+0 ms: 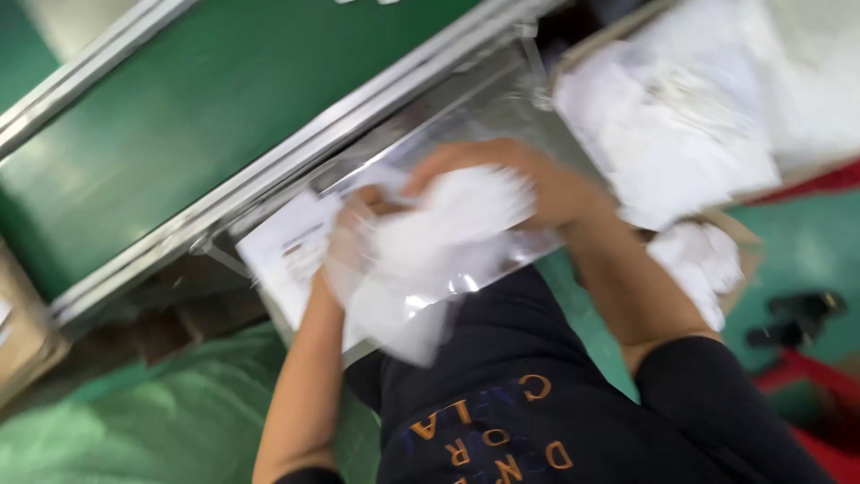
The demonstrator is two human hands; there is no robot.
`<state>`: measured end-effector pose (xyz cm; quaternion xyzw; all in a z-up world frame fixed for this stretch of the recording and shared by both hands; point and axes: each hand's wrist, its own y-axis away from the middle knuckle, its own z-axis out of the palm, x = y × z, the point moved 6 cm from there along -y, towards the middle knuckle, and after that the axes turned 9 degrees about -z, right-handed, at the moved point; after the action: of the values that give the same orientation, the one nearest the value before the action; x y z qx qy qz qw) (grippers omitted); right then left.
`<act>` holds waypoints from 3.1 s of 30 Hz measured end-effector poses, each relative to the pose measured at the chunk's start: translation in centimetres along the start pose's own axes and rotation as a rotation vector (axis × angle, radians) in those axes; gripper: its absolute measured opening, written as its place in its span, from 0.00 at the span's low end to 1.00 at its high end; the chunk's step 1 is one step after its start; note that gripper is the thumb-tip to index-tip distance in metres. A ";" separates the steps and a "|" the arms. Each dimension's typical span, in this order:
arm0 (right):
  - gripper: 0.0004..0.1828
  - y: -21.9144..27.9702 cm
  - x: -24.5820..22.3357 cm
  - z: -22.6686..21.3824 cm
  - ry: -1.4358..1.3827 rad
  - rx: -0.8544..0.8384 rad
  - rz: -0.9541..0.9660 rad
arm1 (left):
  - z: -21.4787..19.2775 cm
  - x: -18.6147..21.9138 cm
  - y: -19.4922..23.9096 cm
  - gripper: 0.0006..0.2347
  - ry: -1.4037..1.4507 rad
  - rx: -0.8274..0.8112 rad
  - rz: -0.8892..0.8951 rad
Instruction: The recorder is taking face masks from a conveyor belt and putting them into plastic pouches in a factory setting.
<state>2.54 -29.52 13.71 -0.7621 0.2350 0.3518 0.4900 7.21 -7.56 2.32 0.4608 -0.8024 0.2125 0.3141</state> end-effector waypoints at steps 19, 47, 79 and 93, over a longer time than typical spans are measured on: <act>0.40 2.1 12.7 4.0 -0.049 -0.231 0.486 | -1.3 3.8 1.2 0.08 -0.051 0.215 0.181; 0.17 6.7 9.0 3.1 -0.083 -0.165 0.392 | 2.7 2.1 -0.3 0.23 0.128 -0.084 -0.128; 0.13 29.3 3.8 -4.9 0.597 0.677 0.998 | 7.4 3.2 -9.8 0.17 -0.097 0.094 0.001; 0.25 34.8 2.1 -6.7 1.138 0.910 0.777 | 33.1 14.7 -13.8 0.20 0.087 -0.522 0.446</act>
<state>-18.52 -49.90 -6.37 -0.4152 0.8137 -0.0733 0.4002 3.50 -44.06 -10.26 0.1686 -0.8965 0.0832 0.4011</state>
